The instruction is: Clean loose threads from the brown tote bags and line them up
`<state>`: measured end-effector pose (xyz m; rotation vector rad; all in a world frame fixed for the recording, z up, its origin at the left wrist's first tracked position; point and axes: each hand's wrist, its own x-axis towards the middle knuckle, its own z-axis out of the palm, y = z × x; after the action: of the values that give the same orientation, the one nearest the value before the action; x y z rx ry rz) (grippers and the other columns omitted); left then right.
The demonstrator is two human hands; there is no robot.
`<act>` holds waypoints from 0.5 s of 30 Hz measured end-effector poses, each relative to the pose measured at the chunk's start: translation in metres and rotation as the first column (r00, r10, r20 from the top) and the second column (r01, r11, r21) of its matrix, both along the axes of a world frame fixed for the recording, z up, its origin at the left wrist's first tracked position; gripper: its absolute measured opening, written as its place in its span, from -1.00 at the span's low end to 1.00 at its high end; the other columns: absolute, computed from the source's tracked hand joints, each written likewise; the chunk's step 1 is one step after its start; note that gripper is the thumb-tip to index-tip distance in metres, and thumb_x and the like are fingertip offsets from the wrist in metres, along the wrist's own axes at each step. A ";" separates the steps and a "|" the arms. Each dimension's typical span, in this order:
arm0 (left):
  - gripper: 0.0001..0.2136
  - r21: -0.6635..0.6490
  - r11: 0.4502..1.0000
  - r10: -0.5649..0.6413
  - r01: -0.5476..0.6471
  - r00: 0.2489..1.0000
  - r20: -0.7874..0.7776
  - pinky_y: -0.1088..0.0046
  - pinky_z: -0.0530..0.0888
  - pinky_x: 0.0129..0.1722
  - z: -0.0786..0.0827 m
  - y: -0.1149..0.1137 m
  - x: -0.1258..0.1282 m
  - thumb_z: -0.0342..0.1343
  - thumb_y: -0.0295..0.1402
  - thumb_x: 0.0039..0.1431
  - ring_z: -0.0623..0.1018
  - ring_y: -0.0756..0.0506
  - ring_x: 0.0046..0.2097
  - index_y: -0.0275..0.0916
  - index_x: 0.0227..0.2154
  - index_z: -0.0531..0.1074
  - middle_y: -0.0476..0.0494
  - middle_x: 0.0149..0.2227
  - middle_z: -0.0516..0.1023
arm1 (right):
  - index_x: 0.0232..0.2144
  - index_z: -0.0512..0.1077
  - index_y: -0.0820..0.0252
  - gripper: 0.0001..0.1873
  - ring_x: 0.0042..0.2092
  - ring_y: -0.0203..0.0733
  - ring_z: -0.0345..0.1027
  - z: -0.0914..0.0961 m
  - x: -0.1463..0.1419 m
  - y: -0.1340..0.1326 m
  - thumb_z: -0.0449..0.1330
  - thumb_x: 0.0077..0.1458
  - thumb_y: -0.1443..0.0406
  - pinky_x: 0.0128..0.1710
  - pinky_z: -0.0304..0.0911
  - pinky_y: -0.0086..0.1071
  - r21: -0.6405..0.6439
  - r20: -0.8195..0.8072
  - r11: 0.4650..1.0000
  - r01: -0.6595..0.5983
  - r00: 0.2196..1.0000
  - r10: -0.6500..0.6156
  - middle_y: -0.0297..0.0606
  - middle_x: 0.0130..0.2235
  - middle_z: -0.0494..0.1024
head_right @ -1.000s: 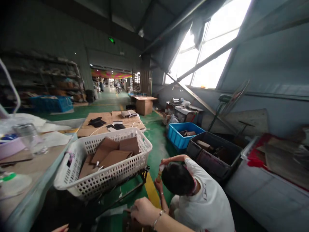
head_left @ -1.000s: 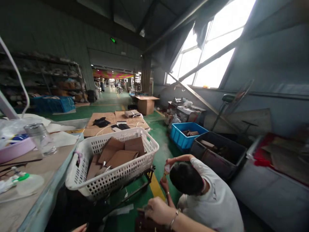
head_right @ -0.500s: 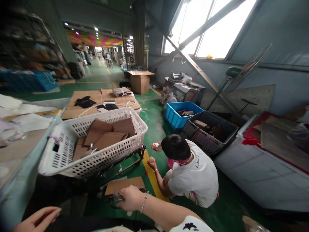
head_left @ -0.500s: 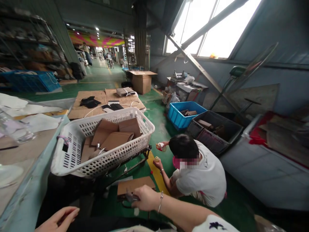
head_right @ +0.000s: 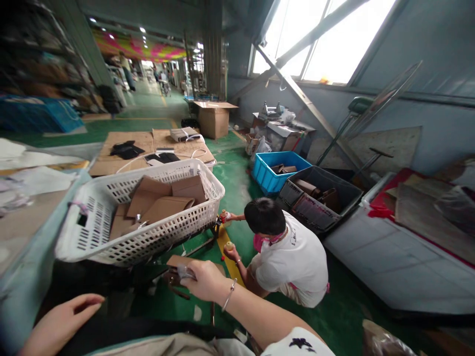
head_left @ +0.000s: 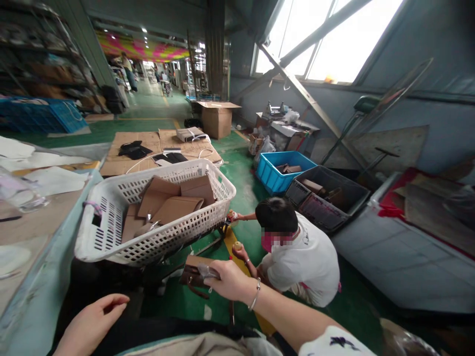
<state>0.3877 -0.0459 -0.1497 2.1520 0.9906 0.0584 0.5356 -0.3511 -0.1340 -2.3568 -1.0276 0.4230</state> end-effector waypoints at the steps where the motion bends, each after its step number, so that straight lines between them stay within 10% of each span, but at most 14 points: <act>1: -0.81 -0.054 0.995 -0.083 0.080 0.995 -0.061 0.56 0.37 -0.35 -0.004 0.002 -0.002 0.24 -0.21 -0.43 0.54 -0.13 -0.34 -0.10 -0.61 0.55 0.10 -0.48 0.60 | -0.32 0.41 0.18 -0.79 -0.43 -0.31 0.29 0.009 -0.002 0.000 0.17 0.03 0.18 -0.47 0.05 -0.52 0.028 0.003 1.000 -0.006 1.000 0.006 -0.36 -0.44 0.45; 7: -0.80 -0.018 0.982 -0.189 0.188 0.980 -0.069 0.40 0.37 -0.17 -0.028 0.016 -0.016 0.11 -0.11 -0.26 0.53 -0.20 -0.21 0.04 -0.55 0.57 0.20 -0.39 0.60 | -0.10 0.35 0.09 -0.66 -0.26 -0.26 0.39 0.055 -0.019 0.012 0.15 0.07 0.15 -0.30 0.21 -0.50 0.234 0.044 0.964 -0.130 0.991 0.123 -0.32 -0.26 0.52; 15: -0.80 -0.064 0.998 -0.018 0.013 0.997 -0.071 0.42 0.40 -0.28 -0.023 0.023 -0.024 0.11 -0.07 -0.37 0.55 -0.17 -0.29 0.03 -0.63 0.52 0.27 -0.54 0.57 | -0.02 0.30 0.11 -0.62 -0.21 -0.28 0.41 0.084 -0.037 0.036 0.09 0.12 0.14 -0.23 0.26 -0.54 0.498 0.057 0.836 -0.229 0.971 0.232 -0.32 -0.20 0.52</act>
<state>0.3640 -0.0232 -0.1732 2.1163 1.0035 -0.0577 0.4990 -0.3151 -0.0495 -1.7720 -1.2525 0.2101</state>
